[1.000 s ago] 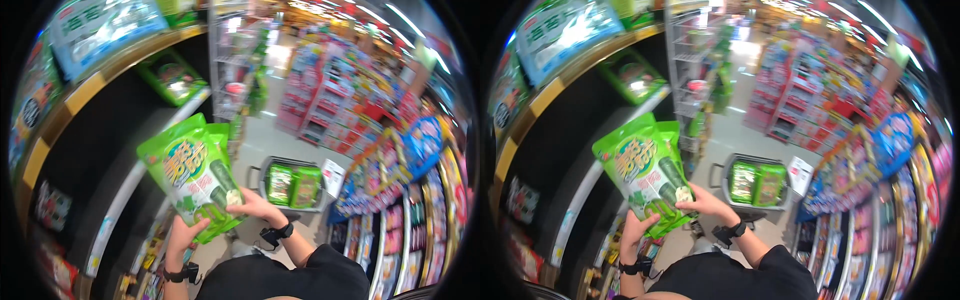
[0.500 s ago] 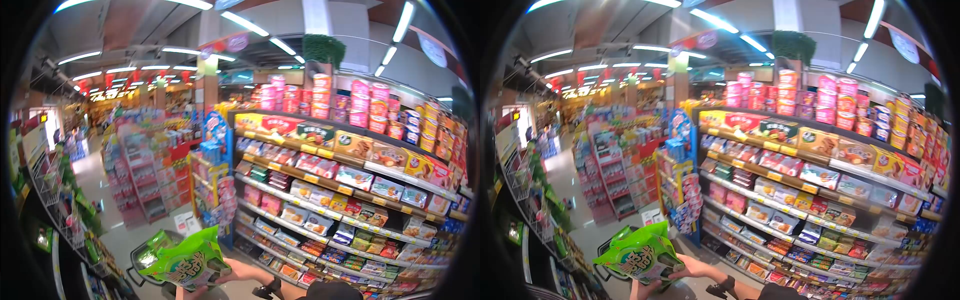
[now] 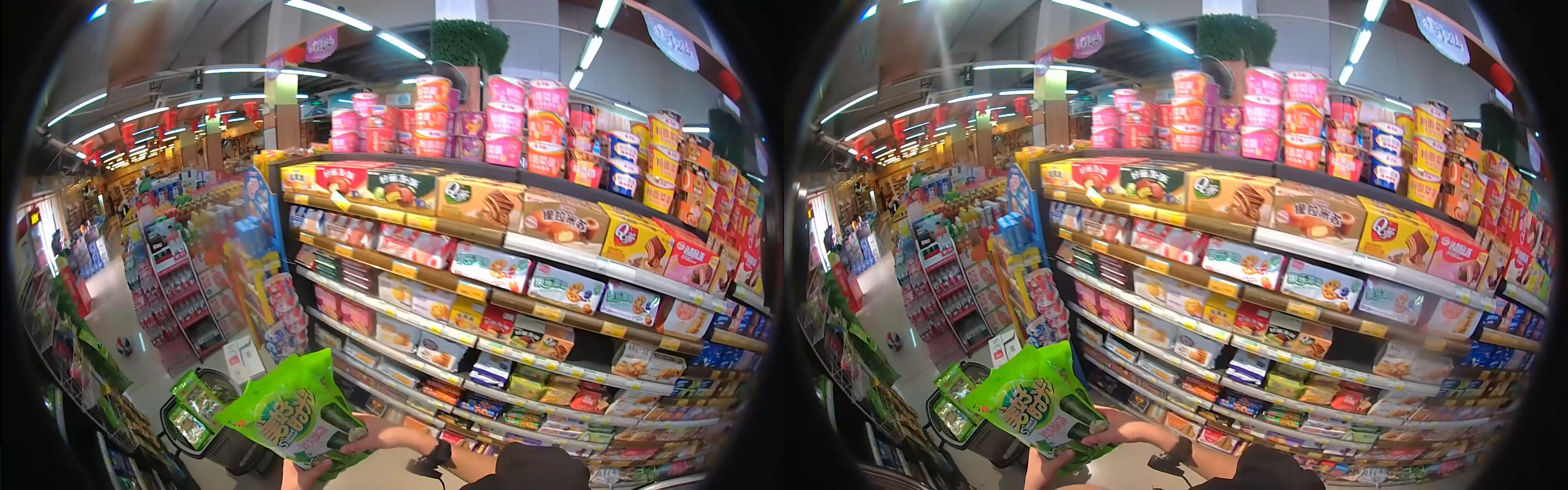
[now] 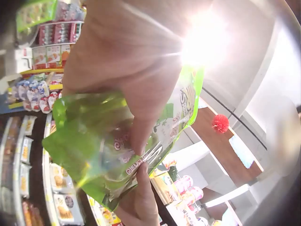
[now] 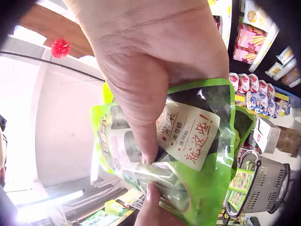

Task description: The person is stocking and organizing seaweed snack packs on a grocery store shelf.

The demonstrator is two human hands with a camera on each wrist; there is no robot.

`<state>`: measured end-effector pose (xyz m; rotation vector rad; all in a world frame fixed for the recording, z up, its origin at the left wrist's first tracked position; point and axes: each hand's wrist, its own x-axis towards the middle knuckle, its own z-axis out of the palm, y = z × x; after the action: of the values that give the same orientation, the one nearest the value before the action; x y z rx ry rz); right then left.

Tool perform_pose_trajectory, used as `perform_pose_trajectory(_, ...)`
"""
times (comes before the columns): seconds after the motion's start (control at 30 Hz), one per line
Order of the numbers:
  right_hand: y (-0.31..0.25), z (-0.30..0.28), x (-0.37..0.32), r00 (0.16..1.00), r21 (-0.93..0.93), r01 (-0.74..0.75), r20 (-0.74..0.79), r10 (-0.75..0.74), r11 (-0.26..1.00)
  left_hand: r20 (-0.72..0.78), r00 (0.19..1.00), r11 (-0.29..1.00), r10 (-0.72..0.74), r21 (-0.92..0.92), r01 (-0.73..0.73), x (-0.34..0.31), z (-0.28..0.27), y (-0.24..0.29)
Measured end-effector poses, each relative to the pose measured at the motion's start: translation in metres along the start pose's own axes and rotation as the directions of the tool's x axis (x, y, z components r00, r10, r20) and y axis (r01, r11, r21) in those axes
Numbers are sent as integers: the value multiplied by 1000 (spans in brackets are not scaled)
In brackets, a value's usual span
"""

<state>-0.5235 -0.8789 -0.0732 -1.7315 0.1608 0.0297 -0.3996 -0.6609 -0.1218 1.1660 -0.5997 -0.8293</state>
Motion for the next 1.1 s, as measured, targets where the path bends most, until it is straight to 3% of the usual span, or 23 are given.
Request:
perform_pose_trajectory(0.03, 9, -7, -9, 996, 58, -77, 43, 75, 995, -26, 997, 997, 67, 39, -66, -2, 19, 4)
perform_pose_trajectory(0.07, 13, -11, -25, 999, 93, -44, 4, 43, 995, -43, 990, 989, 132, 74, -128, -5, 35, 2)
perform_pose_trajectory(0.13, 16, -14, -61, 995, 152, 26, -95, -12, 988, 43, 998, 994, 46, 96, -50, -5, 50, -8)
perform_pose_trajectory(0.27, 45, -21, -126, 962, -55, -1, -274, -14, 998, 132, 991, 993, 24, 115, -40, -8, 74, -45)
perform_pose_trajectory(0.3, 71, -21, -137, 969, -65, 14, -246, -30, 998, 146, 988, 992, -59, 119, 42, -17, 88, -47)
perform_pose_trajectory(0.37, 59, 0, -192, 927, 30, -17, -374, 27, 999, 170, 961, 972, -218, 131, 197, -38, 114, -51)
perform_pose_trajectory(0.4, 54, 12, -221, 900, 82, -33, -430, 66, 996, 208, 951, 966, -228, 171, 195, -48, 123, -62)
perform_pose_trajectory(0.43, 55, 19, -244, 878, 25, -183, -446, 175, 983, 243, 940, 958, -240, 214, 189, -56, 126, -72)
perform_pose_trajectory(0.53, 57, 65, -316, 800, 76, -161, -574, 176, 984, 384, 880, 951, -279, 239, 197, -92, 153, -95)
perform_pose_trajectory(0.57, 84, 77, -330, 790, 38, -60, -608, 70, 997, 426, 853, 947, -302, 240, 215, -111, 158, -102)
perform_pose_trajectory(0.67, 126, 108, -383, 713, -13, -191, -689, 129, 982, 509, 792, 939, -336, 242, 243, -162, 190, -102)
perform_pose_trajectory(0.73, 49, 129, -433, 703, 30, -355, -650, 288, 934, 603, 705, 927, -373, 215, 307, -185, 208, -115)
perform_pose_trajectory(0.8, 77, 144, -460, 694, -8, -179, -710, 120, 984, 632, 671, 921, -387, 241, 305, -212, 225, -108)
perform_pose_trajectory(0.83, 56, 152, -489, 699, 77, -292, -663, 268, 953, 615, 652, 896, -444, 297, 330, -229, 237, -105)
perform_pose_trajectory(0.9, 122, 155, -510, 628, 65, -372, -718, 302, 926, 577, 625, 849, -526, 398, 347, -249, 256, -108)
perform_pose_trajectory(0.97, 137, 164, -537, 625, 26, -356, -737, 258, 934, 631, 685, 931, -365, 228, 286, -271, 281, -121)
perform_pose_trajectory(1.0, 117, 172, -557, 640, 33, -313, -731, 237, 949, 640, 712, 956, -287, 148, 253, -285, 294, -125)
perform_pose_trajectory(1.07, 90, 185, -595, 662, 58, -217, -724, 190, 975, 641, 692, 944, -331, 218, 250, -305, 314, -129)
perform_pose_trajectory(1.1, 98, 182, -614, 696, 54, -306, -668, 262, 950, 646, 680, 938, -347, 244, 246, -317, 329, -132)
